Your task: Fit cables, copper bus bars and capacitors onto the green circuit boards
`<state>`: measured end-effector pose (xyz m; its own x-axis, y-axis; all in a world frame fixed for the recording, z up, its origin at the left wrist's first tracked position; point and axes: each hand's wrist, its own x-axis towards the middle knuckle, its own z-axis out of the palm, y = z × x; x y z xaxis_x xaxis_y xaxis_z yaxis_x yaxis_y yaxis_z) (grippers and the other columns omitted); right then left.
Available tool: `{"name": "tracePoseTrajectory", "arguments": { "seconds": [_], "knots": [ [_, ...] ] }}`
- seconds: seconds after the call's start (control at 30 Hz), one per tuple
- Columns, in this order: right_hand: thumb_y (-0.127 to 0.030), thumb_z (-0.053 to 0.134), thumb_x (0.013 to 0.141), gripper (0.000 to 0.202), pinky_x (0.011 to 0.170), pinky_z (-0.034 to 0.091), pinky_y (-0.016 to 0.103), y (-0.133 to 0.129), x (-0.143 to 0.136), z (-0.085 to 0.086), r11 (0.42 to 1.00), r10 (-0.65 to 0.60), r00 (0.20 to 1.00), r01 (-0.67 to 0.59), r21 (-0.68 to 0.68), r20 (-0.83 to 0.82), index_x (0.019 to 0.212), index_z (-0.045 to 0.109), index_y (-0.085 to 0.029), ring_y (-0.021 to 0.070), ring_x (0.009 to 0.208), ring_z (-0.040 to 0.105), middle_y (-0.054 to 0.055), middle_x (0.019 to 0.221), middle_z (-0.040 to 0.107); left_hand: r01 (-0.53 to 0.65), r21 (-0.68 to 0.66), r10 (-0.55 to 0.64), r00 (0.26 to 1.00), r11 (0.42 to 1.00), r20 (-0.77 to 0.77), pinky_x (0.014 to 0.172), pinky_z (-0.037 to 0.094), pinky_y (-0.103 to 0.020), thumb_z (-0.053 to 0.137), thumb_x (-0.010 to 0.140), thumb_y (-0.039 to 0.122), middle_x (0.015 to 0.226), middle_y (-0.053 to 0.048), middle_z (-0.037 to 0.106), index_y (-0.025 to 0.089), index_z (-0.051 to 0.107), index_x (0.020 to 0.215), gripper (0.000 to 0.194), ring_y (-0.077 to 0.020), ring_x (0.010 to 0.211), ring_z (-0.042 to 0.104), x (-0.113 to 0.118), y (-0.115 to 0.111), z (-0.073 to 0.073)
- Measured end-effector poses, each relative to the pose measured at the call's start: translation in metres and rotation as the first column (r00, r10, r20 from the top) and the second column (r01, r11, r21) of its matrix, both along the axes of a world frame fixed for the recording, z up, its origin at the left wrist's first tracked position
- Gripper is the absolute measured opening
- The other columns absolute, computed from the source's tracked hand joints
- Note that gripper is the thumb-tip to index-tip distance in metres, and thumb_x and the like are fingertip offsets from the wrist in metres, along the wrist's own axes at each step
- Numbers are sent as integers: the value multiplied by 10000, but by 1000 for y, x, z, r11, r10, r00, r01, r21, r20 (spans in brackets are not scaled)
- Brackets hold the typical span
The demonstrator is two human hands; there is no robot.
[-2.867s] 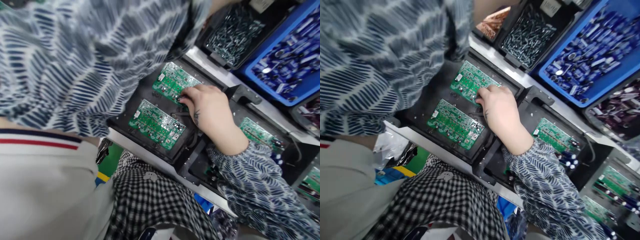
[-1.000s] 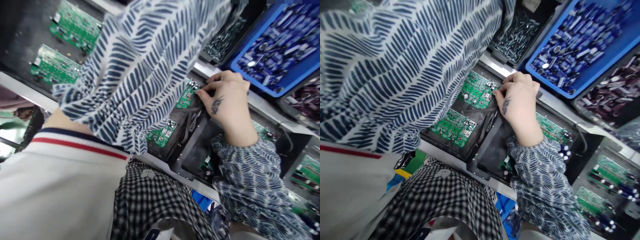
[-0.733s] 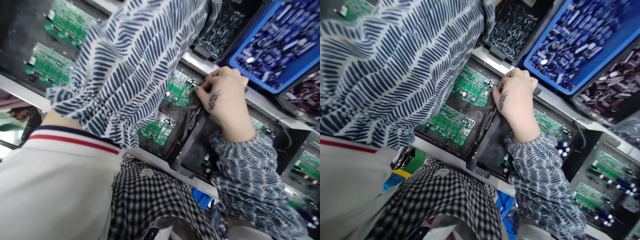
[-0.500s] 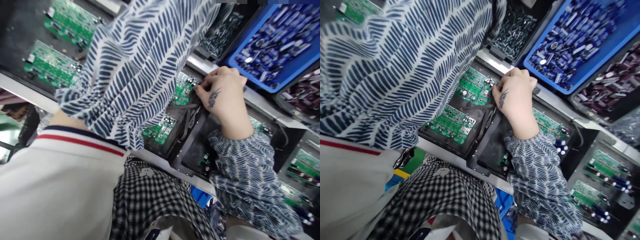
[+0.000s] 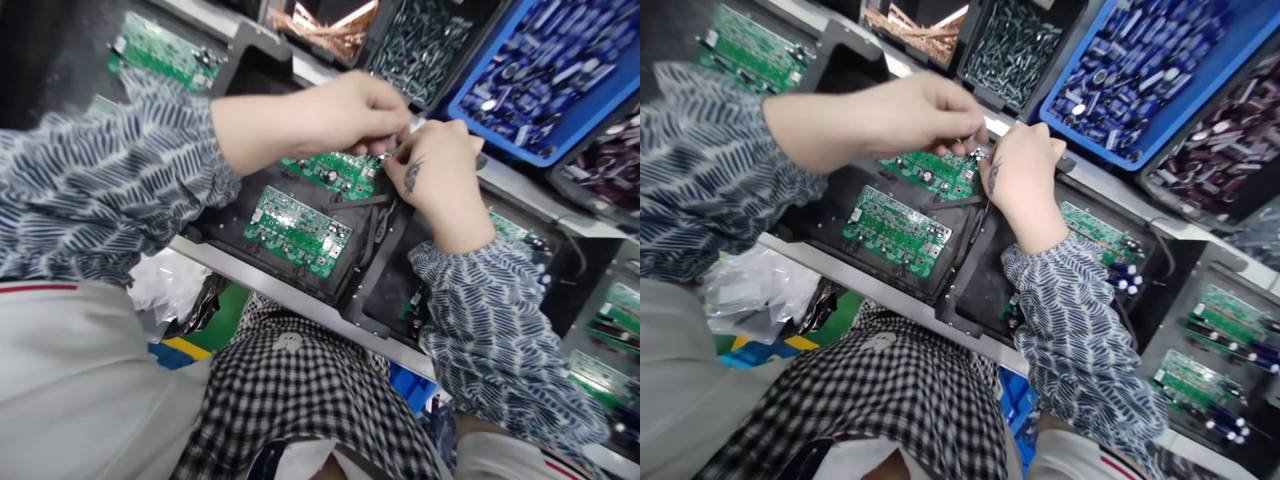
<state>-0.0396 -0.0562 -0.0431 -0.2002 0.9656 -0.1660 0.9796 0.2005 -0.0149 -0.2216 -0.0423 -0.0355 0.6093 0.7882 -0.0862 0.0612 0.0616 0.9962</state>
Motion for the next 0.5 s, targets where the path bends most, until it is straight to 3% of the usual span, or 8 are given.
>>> {"name": "tracePoseTrajectory", "arguments": {
  "seconds": [0.13,0.23,0.3,0.4,0.5],
  "knots": [
    [-433,662,833,337,856,407,590,8,7,-11,995,83,990,-77,58,-118,609,581,-194,355,1002,525,136,811,642,-96,-132,91,995,987,-41,582,366,-143,577,930,221,771,-39,645,80,693,878,190,-33,624,528,-7,-21,-17],
    [-524,586,887,388,891,404,623,4,5,-9,998,58,993,-56,18,-102,664,620,-208,380,1057,517,162,912,656,-170,-235,152,984,957,-96,593,390,-169,621,905,256,815,-67,681,113,689,868,163,-86,687,590,-4,-19,-20],
    [-520,548,915,342,905,413,618,-7,2,2,998,64,991,-61,33,-117,821,671,-215,393,1114,509,178,1109,643,-210,-258,187,976,943,-112,585,412,-203,649,891,291,815,-68,681,153,681,864,145,-125,717,593,-2,-18,-21],
    [-446,566,923,296,962,434,555,-34,-1,27,977,204,955,-182,115,-216,1150,639,-270,358,1218,494,135,1365,550,-200,-305,185,980,931,-78,621,431,-237,654,901,320,758,-46,640,174,657,844,156,-112,674,513,3,-26,-22],
    [-364,507,961,240,1033,416,515,-63,3,49,954,274,933,-232,192,-235,1143,653,-310,315,1258,509,77,1307,619,-89,-395,97,995,914,0,650,403,-210,633,941,334,708,-20,587,129,643,805,246,-54,603,422,8,-42,-20]
  ]
}}
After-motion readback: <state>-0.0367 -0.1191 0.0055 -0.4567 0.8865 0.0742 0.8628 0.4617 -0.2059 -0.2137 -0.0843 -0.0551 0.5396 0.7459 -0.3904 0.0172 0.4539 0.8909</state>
